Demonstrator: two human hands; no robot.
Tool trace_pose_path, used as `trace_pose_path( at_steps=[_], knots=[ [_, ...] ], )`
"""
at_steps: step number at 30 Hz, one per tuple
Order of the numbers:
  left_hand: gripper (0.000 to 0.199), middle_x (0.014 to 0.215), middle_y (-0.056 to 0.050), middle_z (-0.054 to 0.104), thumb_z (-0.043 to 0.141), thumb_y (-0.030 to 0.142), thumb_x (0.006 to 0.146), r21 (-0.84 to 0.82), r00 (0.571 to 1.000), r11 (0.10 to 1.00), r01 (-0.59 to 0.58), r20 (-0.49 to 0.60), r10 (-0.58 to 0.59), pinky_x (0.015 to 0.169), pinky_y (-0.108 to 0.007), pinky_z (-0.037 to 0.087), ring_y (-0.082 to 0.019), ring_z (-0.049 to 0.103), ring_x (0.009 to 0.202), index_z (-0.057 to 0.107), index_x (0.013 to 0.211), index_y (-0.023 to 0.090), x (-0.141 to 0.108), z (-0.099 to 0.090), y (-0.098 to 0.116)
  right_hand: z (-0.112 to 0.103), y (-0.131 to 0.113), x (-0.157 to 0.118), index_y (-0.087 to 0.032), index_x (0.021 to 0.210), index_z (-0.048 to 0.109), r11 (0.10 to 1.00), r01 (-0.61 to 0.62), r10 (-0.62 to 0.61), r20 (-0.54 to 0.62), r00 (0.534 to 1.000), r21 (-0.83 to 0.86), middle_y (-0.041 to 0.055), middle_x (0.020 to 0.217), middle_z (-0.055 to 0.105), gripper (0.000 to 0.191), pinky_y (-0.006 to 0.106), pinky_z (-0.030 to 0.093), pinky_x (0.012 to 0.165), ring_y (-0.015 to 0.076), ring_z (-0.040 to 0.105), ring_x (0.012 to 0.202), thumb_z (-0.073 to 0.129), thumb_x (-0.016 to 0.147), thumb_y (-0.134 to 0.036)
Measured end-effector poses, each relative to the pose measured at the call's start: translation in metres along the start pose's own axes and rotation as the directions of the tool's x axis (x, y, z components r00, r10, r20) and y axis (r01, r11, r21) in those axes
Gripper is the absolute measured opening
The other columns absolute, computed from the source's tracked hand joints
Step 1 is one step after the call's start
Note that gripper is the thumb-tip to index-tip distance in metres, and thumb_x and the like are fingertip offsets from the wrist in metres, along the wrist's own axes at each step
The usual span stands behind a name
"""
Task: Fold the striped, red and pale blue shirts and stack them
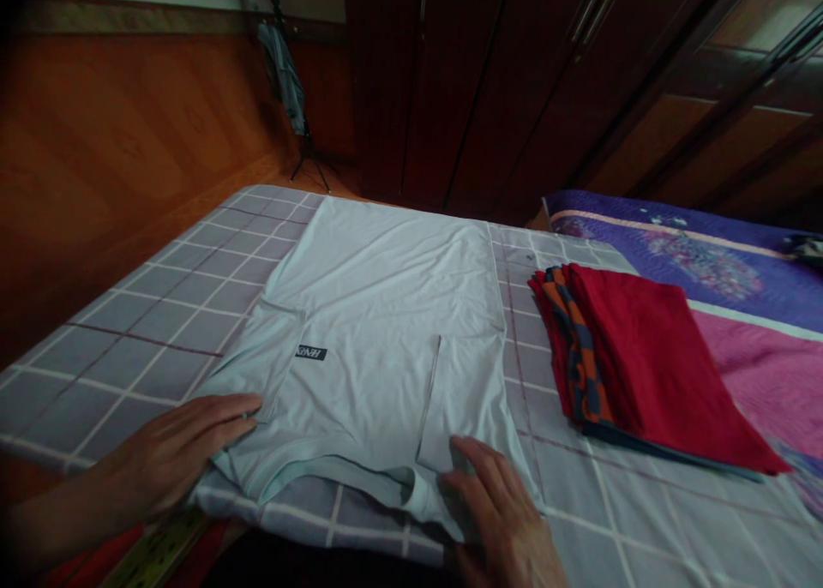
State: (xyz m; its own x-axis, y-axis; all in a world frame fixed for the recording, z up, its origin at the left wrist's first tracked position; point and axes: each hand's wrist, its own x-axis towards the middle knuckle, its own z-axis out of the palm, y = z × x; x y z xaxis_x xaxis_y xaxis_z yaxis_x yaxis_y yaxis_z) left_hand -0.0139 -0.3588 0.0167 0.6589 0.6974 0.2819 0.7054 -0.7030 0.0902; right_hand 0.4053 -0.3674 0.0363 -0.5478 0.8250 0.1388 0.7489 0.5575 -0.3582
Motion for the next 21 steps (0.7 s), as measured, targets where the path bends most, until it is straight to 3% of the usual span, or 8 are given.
trace_pose_path(
  at_steps=[3,6,9,14,18,21],
  knots=[
    [0.047,0.131,-0.009,0.057,0.039,0.002,0.086,0.022,0.998,1.000,-0.003,-0.069,0.005,0.103,-0.039,0.044,-0.023,0.050,0.124,0.053,0.127,0.020,0.004,-0.002,0.003,0.010,0.007,-0.007,-0.020,0.123,0.057,0.993,0.085,-0.088,-0.031,0.996,-0.076,0.0115,0.138,0.049,0.064,0.046,0.051,0.092,0.0303,0.046,0.127,0.048,0.060,-0.006],
    [0.049,0.134,-0.008,0.054,0.043,0.006,0.085,0.015,0.997,1.000,0.008,-0.082,-0.007,0.108,-0.041,0.040,-0.025,0.046,0.128,0.050,0.132,0.021,0.006,-0.006,0.003,0.008,0.007,-0.007,-0.022,0.115,0.061,0.991,0.126,-0.129,-0.105,0.986,-0.040,0.0095,0.136,0.052,0.054,0.044,0.050,0.095,0.0275,0.047,0.127,0.046,0.066,-0.006],
    [0.051,0.133,-0.004,0.056,0.044,0.009,0.085,0.041,0.999,0.999,-0.018,-0.030,0.020,0.107,-0.033,0.041,-0.020,0.050,0.124,0.049,0.133,0.022,0.003,-0.006,-0.002,0.004,0.005,-0.005,-0.020,0.116,0.059,0.988,0.145,-0.134,-0.170,0.976,0.052,0.0102,0.127,0.059,0.048,0.038,0.050,0.095,0.0231,0.055,0.119,0.044,0.072,-0.008],
    [0.043,0.125,-0.001,0.063,0.040,0.009,0.087,-0.013,0.994,1.000,0.026,-0.107,-0.027,0.102,-0.027,0.044,-0.016,0.057,0.117,0.057,0.123,0.026,-0.012,0.004,-0.009,-0.003,0.009,-0.008,-0.021,0.116,0.061,0.986,0.105,-0.095,-0.081,0.992,0.129,0.0090,0.117,0.066,0.046,0.033,0.053,0.091,0.0225,0.063,0.108,0.045,0.074,-0.011],
    [0.045,0.121,0.001,0.066,0.040,0.012,0.084,-0.098,0.996,0.995,0.008,-0.087,-0.016,0.098,-0.025,0.047,-0.015,0.061,0.111,0.056,0.123,0.029,-0.019,0.003,-0.013,-0.020,0.014,-0.017,-0.026,0.129,0.053,0.992,0.063,-0.055,-0.074,0.996,0.111,0.0077,0.117,0.066,0.052,0.030,0.055,0.088,0.0222,0.064,0.105,0.049,0.079,-0.013],
    [0.052,0.117,0.004,0.068,0.040,0.011,0.081,-0.153,0.997,0.988,0.013,-0.071,-0.024,0.093,-0.024,0.050,-0.014,0.065,0.105,0.054,0.126,0.033,-0.022,-0.003,-0.014,-0.033,0.011,-0.015,-0.028,0.126,0.056,0.981,0.107,-0.100,-0.053,0.994,0.160,0.0072,0.113,0.068,0.042,0.029,0.055,0.084,0.0219,0.066,0.101,0.046,0.086,-0.022]
  ],
)
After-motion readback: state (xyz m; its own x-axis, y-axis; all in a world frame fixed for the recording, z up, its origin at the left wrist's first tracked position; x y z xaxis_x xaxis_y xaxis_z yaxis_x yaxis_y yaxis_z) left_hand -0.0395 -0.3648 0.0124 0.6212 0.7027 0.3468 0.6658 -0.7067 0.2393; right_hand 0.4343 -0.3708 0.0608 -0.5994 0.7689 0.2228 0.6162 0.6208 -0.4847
